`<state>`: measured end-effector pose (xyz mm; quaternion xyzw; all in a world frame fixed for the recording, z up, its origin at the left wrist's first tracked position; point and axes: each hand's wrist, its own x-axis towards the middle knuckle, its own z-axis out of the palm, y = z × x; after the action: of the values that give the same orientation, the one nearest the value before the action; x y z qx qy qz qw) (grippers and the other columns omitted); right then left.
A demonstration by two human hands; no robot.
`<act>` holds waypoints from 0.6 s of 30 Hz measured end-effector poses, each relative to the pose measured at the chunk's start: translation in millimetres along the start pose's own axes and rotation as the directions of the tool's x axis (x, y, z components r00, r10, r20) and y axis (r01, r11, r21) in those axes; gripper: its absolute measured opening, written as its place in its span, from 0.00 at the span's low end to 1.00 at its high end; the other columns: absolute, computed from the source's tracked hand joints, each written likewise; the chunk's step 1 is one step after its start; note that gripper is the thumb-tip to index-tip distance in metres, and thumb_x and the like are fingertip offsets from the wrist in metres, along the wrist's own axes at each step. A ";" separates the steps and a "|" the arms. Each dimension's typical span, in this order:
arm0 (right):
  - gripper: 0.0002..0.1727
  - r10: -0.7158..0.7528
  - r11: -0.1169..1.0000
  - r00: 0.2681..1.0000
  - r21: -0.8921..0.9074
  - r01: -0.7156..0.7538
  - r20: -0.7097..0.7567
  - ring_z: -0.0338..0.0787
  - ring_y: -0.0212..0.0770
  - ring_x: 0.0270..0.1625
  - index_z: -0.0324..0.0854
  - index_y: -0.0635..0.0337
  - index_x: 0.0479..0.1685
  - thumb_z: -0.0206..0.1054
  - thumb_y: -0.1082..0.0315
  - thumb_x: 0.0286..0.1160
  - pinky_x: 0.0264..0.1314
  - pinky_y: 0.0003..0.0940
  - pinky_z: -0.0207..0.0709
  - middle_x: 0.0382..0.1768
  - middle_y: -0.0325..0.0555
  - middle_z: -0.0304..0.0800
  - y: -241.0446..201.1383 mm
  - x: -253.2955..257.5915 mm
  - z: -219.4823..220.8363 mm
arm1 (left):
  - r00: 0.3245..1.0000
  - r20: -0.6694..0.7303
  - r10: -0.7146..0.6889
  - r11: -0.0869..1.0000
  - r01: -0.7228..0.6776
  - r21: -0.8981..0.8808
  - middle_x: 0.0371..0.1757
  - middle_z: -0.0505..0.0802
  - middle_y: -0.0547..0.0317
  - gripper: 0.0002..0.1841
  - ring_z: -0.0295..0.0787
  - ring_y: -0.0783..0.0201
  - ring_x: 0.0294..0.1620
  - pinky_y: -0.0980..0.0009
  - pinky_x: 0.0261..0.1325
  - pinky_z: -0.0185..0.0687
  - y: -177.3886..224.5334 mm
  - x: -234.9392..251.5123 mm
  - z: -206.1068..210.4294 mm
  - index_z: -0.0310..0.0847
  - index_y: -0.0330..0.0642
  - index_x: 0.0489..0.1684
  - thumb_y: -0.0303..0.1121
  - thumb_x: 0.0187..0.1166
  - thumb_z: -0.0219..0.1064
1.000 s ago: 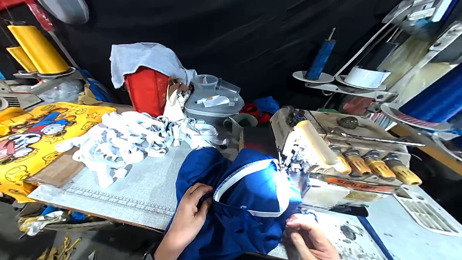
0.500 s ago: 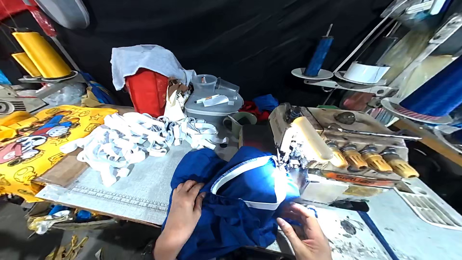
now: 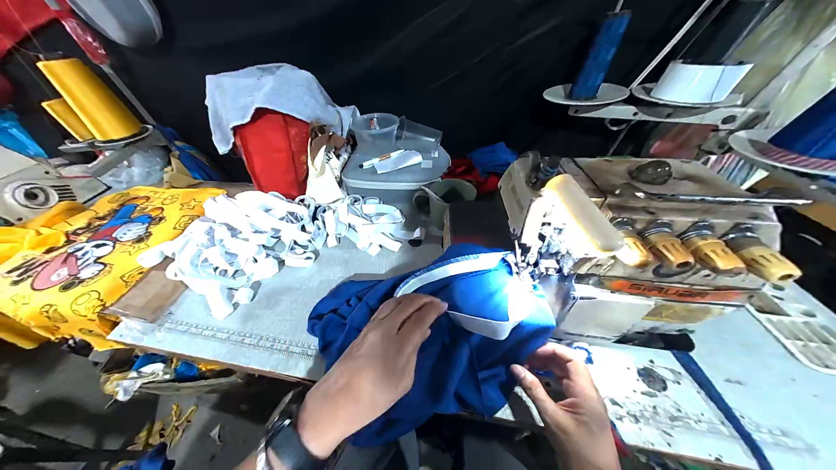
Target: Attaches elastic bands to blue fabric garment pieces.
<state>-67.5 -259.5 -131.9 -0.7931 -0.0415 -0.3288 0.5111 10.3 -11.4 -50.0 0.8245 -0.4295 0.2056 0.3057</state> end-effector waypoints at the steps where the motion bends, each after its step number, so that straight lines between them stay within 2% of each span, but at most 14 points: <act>1: 0.20 0.003 1.000 1.000 -0.007 -0.003 0.001 0.88 0.19 0.49 0.76 0.72 0.56 0.71 0.67 0.72 0.56 0.16 0.84 0.45 0.40 0.90 -0.5 -0.2 -0.6 | 0.999 0.052 -0.003 1.000 0.003 0.017 0.64 0.90 0.51 0.15 0.86 0.57 0.68 0.61 0.73 0.81 -3.3 8.1 2.8 0.83 0.37 0.65 0.28 0.86 0.59; 4: 0.21 0.002 1.000 1.000 -0.004 -0.002 -0.020 0.89 0.19 0.48 0.75 0.73 0.57 0.72 0.67 0.71 0.55 0.16 0.85 0.44 0.40 0.90 0.3 -0.3 0.1 | 0.968 0.252 -0.018 0.994 -0.009 0.109 0.56 0.92 0.49 0.13 0.88 0.52 0.64 0.50 0.77 0.74 -20.3 23.4 1.4 0.85 0.37 0.60 0.28 0.82 0.65; 6: 0.22 0.005 1.000 1.000 -0.002 -0.005 -0.031 0.89 0.20 0.46 0.75 0.74 0.57 0.72 0.67 0.70 0.52 0.16 0.85 0.44 0.41 0.90 0.7 0.3 0.7 | 0.938 0.347 0.013 0.995 -0.048 0.093 0.48 0.95 0.53 0.11 0.92 0.56 0.58 0.45 0.79 0.69 -27.8 22.6 -9.3 0.90 0.39 0.52 0.33 0.82 0.65; 8: 0.23 0.015 1.000 1.000 -0.015 -0.015 -0.027 0.89 0.19 0.46 0.75 0.74 0.57 0.72 0.66 0.70 0.52 0.15 0.85 0.44 0.41 0.90 0.2 1.2 -0.2 | 0.933 0.341 0.115 0.993 -0.121 -0.004 0.38 0.93 0.64 0.14 0.89 0.66 0.51 0.51 0.79 0.65 -27.6 16.0 -34.1 0.91 0.45 0.39 0.41 0.86 0.61; 11: 0.23 0.019 0.999 0.999 -0.030 -0.019 -0.027 0.89 0.18 0.48 0.76 0.73 0.58 0.72 0.64 0.71 0.54 0.16 0.84 0.45 0.42 0.91 0.6 0.7 -1.1 | 0.925 0.284 0.253 0.966 -0.223 -0.134 0.37 0.90 0.71 0.19 0.86 0.74 0.58 0.55 0.86 0.57 -14.0 0.8 -97.8 0.85 0.52 0.27 0.47 0.89 0.56; 13: 0.24 0.022 1.000 0.999 -0.018 -0.023 -0.026 0.89 0.19 0.49 0.77 0.73 0.58 0.72 0.63 0.71 0.55 0.17 0.84 0.46 0.43 0.91 2.2 -0.2 -0.8 | 0.908 0.294 0.299 0.946 -0.241 -0.218 0.33 0.89 0.72 0.21 0.86 0.75 0.60 0.55 0.90 0.54 -7.6 -12.1 -140.2 0.78 0.53 0.23 0.50 0.90 0.55; 15: 0.23 0.037 0.999 0.999 0.024 -0.037 -0.010 0.90 0.21 0.49 0.78 0.70 0.59 0.73 0.63 0.71 0.54 0.18 0.86 0.47 0.40 0.92 2.6 0.0 -1.4 | 0.912 0.297 0.284 0.929 -0.184 -0.321 0.23 0.84 0.66 0.23 0.89 0.69 0.49 0.54 0.88 0.60 -2.9 -26.6 -170.1 0.73 0.49 0.17 0.48 0.88 0.59; 16: 0.22 0.040 0.998 0.999 0.047 -0.039 -0.010 0.91 0.22 0.49 0.78 0.70 0.58 0.72 0.65 0.71 0.54 0.19 0.87 0.47 0.40 0.92 2.8 0.1 -2.1 | 0.920 0.319 0.228 0.922 -0.099 -0.374 0.22 0.85 0.61 0.25 0.90 0.64 0.51 0.54 0.89 0.56 2.5 -32.9 -182.5 0.73 0.44 0.14 0.47 0.87 0.60; 18: 0.20 -0.007 0.999 0.999 0.038 0.009 -0.048 0.89 0.20 0.53 0.78 0.67 0.59 0.70 0.64 0.73 0.59 0.18 0.84 0.50 0.38 0.90 5.2 -1.3 -3.9 | 0.926 0.354 0.132 0.893 0.044 -0.449 0.27 0.89 0.55 0.27 0.88 0.61 0.60 0.55 0.90 0.49 13.9 -42.3 -196.8 0.73 0.39 0.15 0.48 0.86 0.61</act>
<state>-68.3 -264.8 -135.7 -0.7749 -0.0389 -0.3489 0.5257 -39.5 141.1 72.4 0.7452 -0.5347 -0.0535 0.3948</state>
